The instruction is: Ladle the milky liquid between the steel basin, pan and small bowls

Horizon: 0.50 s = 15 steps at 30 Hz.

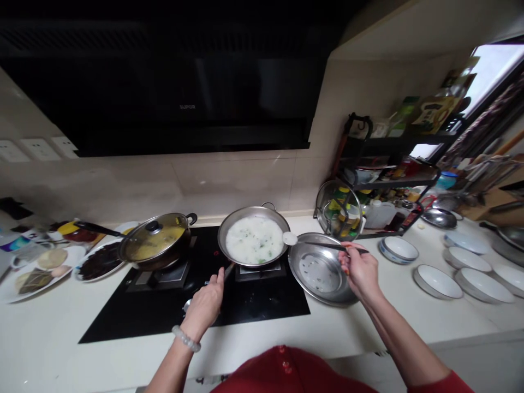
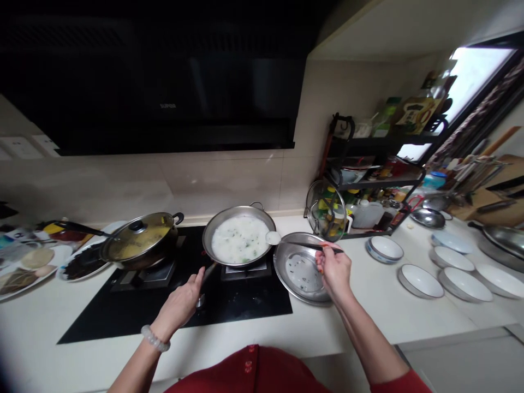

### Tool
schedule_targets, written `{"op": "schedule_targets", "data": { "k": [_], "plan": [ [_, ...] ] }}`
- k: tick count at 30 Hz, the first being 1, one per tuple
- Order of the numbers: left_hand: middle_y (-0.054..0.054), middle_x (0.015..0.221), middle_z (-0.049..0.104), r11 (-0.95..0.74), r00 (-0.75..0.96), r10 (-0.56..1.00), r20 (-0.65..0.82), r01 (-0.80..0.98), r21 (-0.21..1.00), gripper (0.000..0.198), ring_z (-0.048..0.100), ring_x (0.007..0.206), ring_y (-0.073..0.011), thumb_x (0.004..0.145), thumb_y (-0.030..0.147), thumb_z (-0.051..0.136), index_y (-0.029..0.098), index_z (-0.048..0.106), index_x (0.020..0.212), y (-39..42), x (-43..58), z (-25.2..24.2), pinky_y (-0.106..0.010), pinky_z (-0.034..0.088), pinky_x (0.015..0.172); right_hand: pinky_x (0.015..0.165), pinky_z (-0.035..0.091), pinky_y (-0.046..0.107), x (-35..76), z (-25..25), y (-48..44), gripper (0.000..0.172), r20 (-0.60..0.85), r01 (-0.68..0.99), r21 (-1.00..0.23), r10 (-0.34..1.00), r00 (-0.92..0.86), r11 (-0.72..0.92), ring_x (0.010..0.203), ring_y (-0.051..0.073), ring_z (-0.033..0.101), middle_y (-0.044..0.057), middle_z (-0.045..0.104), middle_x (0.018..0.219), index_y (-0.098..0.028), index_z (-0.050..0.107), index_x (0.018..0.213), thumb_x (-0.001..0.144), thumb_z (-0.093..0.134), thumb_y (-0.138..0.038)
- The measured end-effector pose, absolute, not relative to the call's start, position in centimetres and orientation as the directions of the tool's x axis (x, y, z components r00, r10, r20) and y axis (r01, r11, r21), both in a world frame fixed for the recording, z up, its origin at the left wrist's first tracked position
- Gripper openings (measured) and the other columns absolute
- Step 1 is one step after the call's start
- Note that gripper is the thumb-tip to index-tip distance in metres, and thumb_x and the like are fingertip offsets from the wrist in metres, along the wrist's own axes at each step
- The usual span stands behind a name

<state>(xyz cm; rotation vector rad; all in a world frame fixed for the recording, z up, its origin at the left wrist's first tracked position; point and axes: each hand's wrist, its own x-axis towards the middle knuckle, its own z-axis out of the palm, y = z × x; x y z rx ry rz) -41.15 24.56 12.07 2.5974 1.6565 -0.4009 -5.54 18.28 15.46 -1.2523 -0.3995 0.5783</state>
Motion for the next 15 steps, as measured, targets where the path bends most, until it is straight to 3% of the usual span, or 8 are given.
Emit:
{"op": "schedule_targets", "data": {
  "k": [5,8,10,12,15],
  "plan": [
    [-0.02,0.119,0.052,-0.434,0.404,0.885,-0.23,0.895,-0.1,0.083,0.065,0.089,-0.0216,0.071,-0.006,0.036,0.011,0.01,0.147,24.5,-41.2,12.0,-0.029,0.048,0.073,0.034,0.034,0.02,-3.3,13.6,15.2,0.03,0.044,-0.024,-0.992,0.53,0.847,0.122,0.039,0.011,0.046,-0.001,0.057,0.05,-0.017,0.06,0.085,0.065,0.067,-0.039],
    [-0.02,0.119,0.052,-0.434,0.404,0.887,-0.223,0.895,-0.106,0.081,0.065,0.09,-0.0209,0.071,-0.007,0.035,0.011,0.013,0.146,24.6,-41.3,11.8,-0.028,0.048,0.072,0.039,0.041,0.026,-2.6,10.8,13.2,0.031,0.2,0.249,-0.969,0.575,0.793,-0.006,0.041,0.015,0.05,0.0,0.059,0.052,-0.018,0.062,0.089,0.071,0.061,-0.043],
    [-0.02,0.12,0.052,-0.436,0.406,0.887,-0.22,0.893,-0.11,0.079,0.065,0.09,-0.0204,0.072,-0.007,0.035,0.011,0.014,0.146,24.6,-41.3,11.7,-0.027,0.048,0.072,0.049,0.048,0.032,-2.3,8.8,12.0,0.029,0.357,0.491,-0.87,0.636,0.685,-0.041,0.051,0.019,0.059,0.004,0.065,0.062,-0.019,0.065,0.09,0.074,0.057,-0.041],
    [-0.02,0.12,0.052,-0.435,0.406,0.888,-0.215,0.893,-0.113,0.077,0.065,0.089,-0.0206,0.072,-0.007,0.035,0.009,0.016,0.146,24.6,-41.3,11.6,-0.028,0.048,0.072,0.064,0.053,0.037,-2.1,7.3,11.1,0.025,0.49,0.676,-0.736,0.716,0.497,0.034,0.068,0.024,0.066,0.009,0.07,0.079,-0.022,0.067,0.09,0.075,0.056,-0.038],
    [-0.021,0.119,0.052,-0.434,0.406,0.89,-0.206,0.894,-0.113,0.075,0.065,0.089,-0.0215,0.074,-0.006,0.034,0.007,0.016,0.145,24.6,-41.3,11.5,-0.029,0.049,0.073,0.073,0.054,0.038,-2.2,6.8,10.7,0.022,0.561,0.774,-0.607,0.787,0.258,0.179,0.079,0.025,0.067,0.009,0.071,0.087,-0.024,0.069,0.091,0.075,0.056,-0.032]
  ]
}}
